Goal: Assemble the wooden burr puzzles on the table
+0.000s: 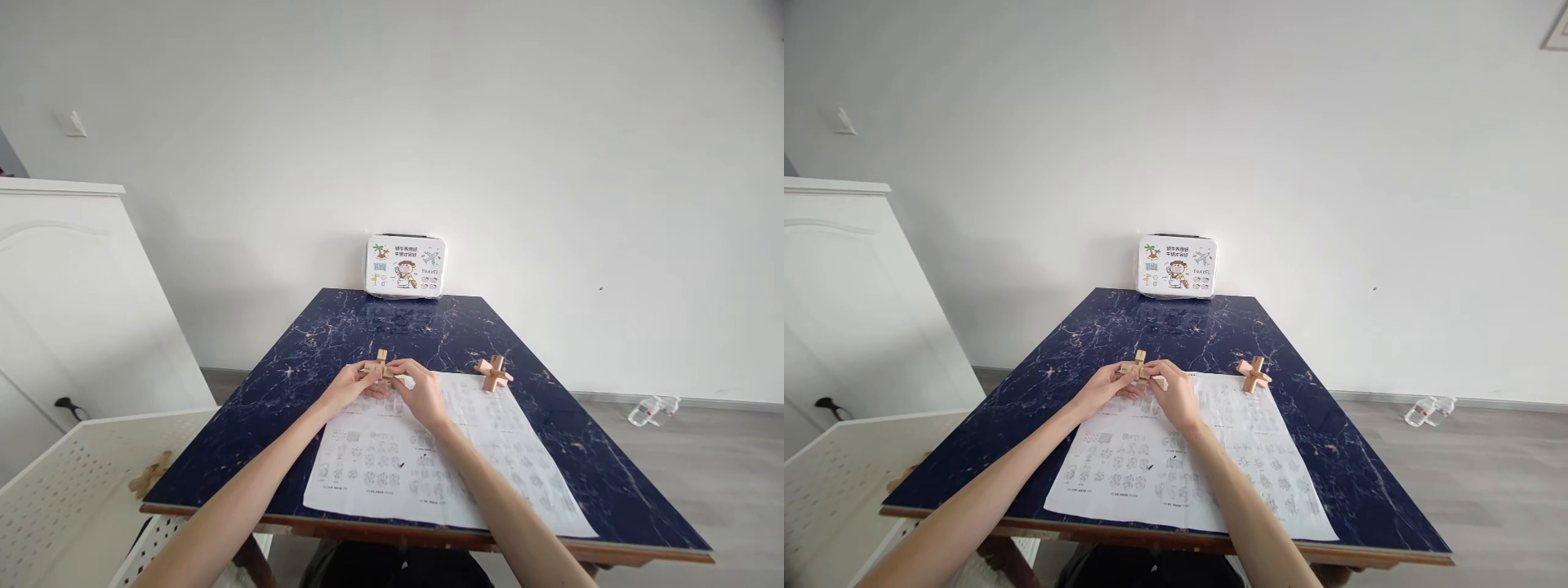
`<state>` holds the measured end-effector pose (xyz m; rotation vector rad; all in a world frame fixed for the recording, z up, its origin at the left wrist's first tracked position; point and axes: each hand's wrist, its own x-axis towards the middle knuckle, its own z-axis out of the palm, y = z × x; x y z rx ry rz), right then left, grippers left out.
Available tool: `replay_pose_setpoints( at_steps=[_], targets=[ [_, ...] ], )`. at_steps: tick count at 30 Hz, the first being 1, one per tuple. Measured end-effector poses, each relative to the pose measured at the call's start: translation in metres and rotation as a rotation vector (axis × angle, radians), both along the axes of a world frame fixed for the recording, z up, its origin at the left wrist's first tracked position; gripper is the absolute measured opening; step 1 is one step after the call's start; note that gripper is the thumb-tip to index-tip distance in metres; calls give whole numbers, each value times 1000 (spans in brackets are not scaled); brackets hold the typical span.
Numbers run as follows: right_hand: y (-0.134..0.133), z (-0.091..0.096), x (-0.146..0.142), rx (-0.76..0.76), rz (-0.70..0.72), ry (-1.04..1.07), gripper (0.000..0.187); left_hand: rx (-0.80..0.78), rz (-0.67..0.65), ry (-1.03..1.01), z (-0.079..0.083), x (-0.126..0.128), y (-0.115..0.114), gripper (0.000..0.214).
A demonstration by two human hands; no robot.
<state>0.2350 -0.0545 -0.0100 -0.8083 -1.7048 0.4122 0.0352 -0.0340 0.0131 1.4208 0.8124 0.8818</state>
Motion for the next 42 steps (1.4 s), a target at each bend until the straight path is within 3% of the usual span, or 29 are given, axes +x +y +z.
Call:
replay_pose_setpoints(
  at_steps=[8,14,20,23,35,42],
  targets=[
    [-7,7,-7,-13,-23,-64,15,2,12,-83,-2,-1,2,50],
    [1,5,-5,-210,-26,114,32,71,10,-71,-2,-2,4,46],
    [7,-2,-2,-472,233,200,43,57,60,14,5,-2,0,48],
    [8,-3,-2,-465,265,241,45,71,94,44,6,-3,-2,47],
    [5,-4,-3,-343,82,171,40,88,105,97,5,-4,-1,48],
    [3,-2,-7,-417,160,196,41,44,153,75,9,-1,-3,49]
  ],
)
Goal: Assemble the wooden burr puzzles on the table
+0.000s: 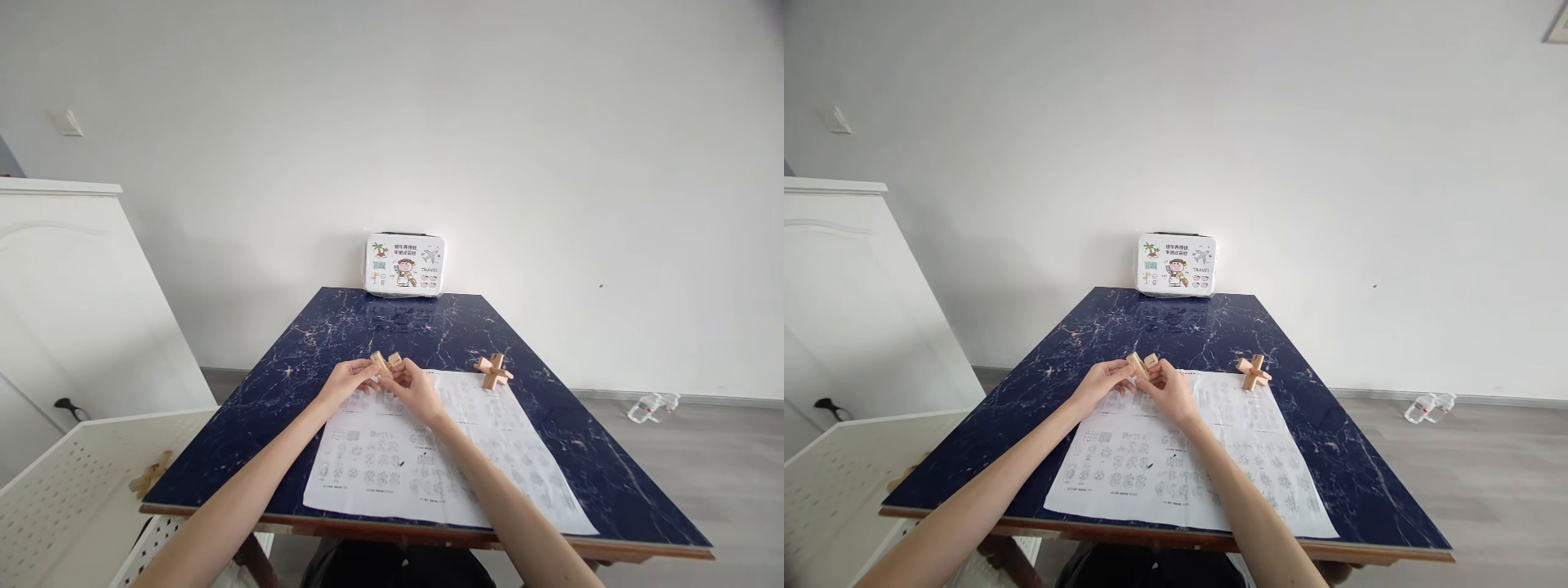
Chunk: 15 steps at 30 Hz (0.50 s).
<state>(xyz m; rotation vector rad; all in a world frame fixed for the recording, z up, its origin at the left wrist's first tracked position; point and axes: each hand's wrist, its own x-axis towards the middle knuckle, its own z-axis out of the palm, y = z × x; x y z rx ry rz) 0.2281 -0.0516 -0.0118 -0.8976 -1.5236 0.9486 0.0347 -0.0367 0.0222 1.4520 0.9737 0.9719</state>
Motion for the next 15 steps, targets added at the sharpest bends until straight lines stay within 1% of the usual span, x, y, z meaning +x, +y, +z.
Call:
replay_pose_setpoints(
  at_steps=[4,7,9,12,15],
  targets=[
    [-3,3,-1,-4,14,-16,44,4,8,-12,1,0,0,51],
    [-2,2,1,14,-24,-42,42,-22,34,-68,0,0,3,55],
    [0,1,3,24,-100,-58,40,-40,55,-112,-3,-1,6,57],
    [6,-2,9,37,-253,-102,37,-53,79,-165,-6,-2,9,58],
    [12,-8,13,84,-326,-197,27,-42,96,-200,-7,-3,10,56]
  ],
)
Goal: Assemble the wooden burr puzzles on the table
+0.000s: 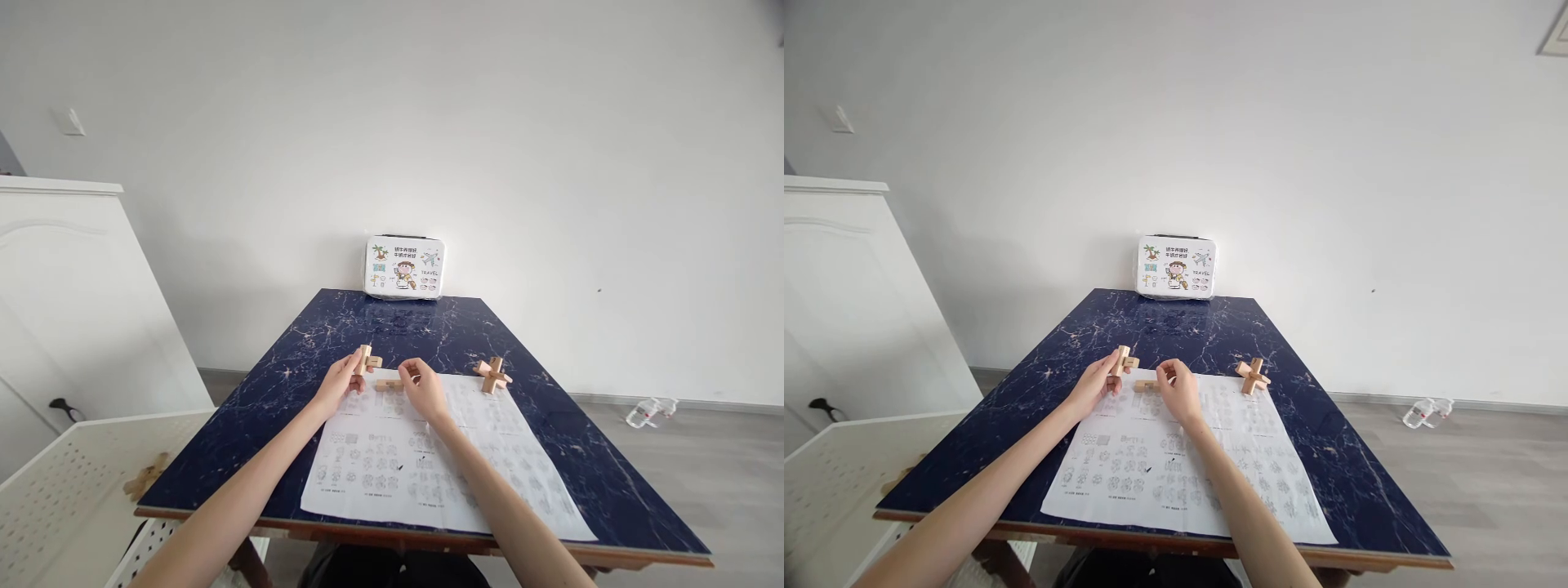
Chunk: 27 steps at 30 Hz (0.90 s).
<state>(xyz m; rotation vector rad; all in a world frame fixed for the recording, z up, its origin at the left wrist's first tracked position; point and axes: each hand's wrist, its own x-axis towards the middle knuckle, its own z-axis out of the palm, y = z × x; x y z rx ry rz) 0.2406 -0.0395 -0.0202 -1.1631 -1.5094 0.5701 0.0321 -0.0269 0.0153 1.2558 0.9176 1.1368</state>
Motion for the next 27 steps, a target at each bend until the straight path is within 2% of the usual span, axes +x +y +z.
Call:
replay_pose_setpoints(
  at_steps=[6,10,13,19,22,27],
  targets=[
    [3,-17,-1,42,36,-277,16,7,44,-42,4,1,-2,51],
    [3,-16,-1,61,68,-301,9,-6,30,-26,5,1,-3,50],
    [4,-12,-2,-11,113,-177,14,9,-5,21,6,3,-5,49],
    [5,-5,-3,-279,223,271,34,87,-83,144,5,4,-8,48],
    [4,0,-2,-389,354,483,40,131,-110,185,3,5,-7,57],
    [-3,11,1,-500,622,703,34,189,-186,308,2,5,-9,62]
  ],
)
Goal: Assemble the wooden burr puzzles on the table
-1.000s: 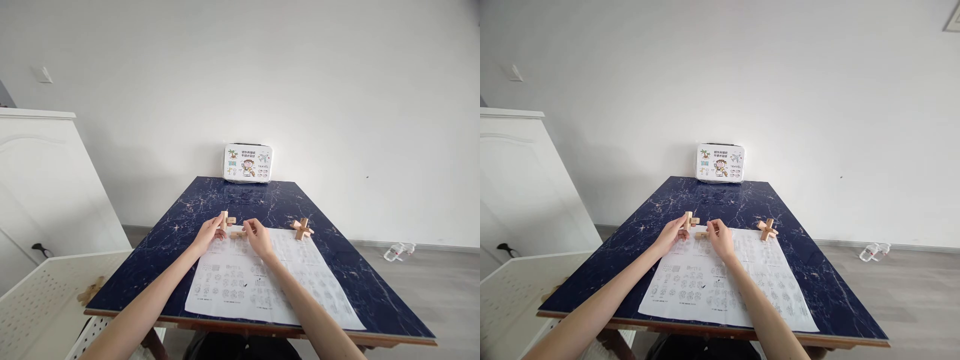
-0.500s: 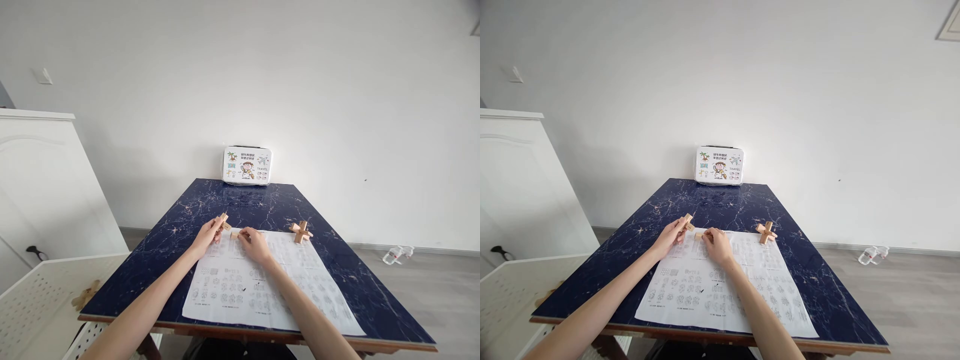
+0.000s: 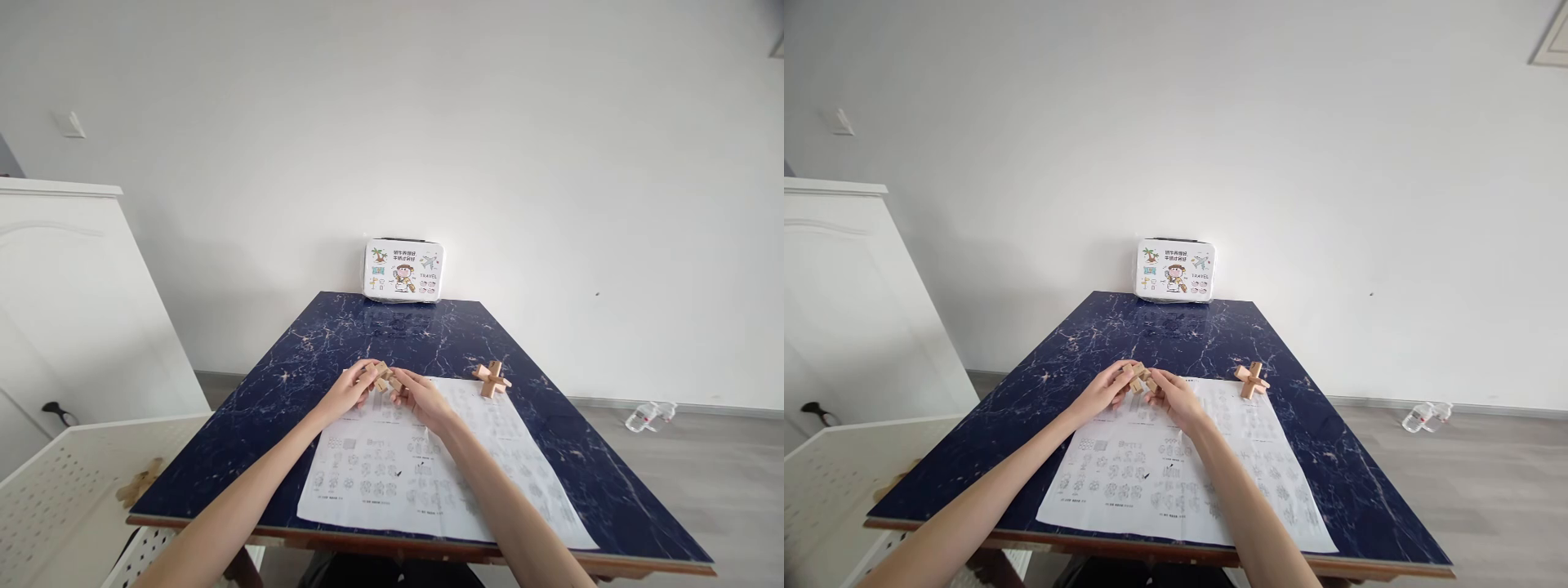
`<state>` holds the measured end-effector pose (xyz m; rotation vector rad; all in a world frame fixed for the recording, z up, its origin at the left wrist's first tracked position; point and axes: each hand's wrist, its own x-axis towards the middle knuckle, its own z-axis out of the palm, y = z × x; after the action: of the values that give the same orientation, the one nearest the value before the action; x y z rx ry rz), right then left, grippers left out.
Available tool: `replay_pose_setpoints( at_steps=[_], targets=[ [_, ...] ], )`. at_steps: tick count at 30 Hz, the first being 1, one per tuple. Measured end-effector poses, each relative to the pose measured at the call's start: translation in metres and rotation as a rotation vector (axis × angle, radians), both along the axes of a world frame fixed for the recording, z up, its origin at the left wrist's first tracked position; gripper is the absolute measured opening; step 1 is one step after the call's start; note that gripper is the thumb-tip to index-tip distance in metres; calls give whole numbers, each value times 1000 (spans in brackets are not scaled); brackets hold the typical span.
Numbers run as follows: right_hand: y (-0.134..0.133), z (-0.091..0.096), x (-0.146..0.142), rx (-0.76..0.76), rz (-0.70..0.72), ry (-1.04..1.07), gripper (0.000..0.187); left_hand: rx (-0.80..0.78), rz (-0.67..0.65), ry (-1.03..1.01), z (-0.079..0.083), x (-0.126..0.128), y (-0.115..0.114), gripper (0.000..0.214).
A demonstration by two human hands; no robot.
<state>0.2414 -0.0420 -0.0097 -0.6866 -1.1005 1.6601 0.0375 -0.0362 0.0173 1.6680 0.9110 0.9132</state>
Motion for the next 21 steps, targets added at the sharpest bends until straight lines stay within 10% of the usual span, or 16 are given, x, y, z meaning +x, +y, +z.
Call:
replay_pose_setpoints(
  at_steps=[9,21],
  targets=[
    [-8,10,3,57,184,62,38,103,14,138,-4,-3,2,66],
    [8,-16,-5,382,-286,-451,36,68,72,36,-10,-3,6,60]
  ],
)
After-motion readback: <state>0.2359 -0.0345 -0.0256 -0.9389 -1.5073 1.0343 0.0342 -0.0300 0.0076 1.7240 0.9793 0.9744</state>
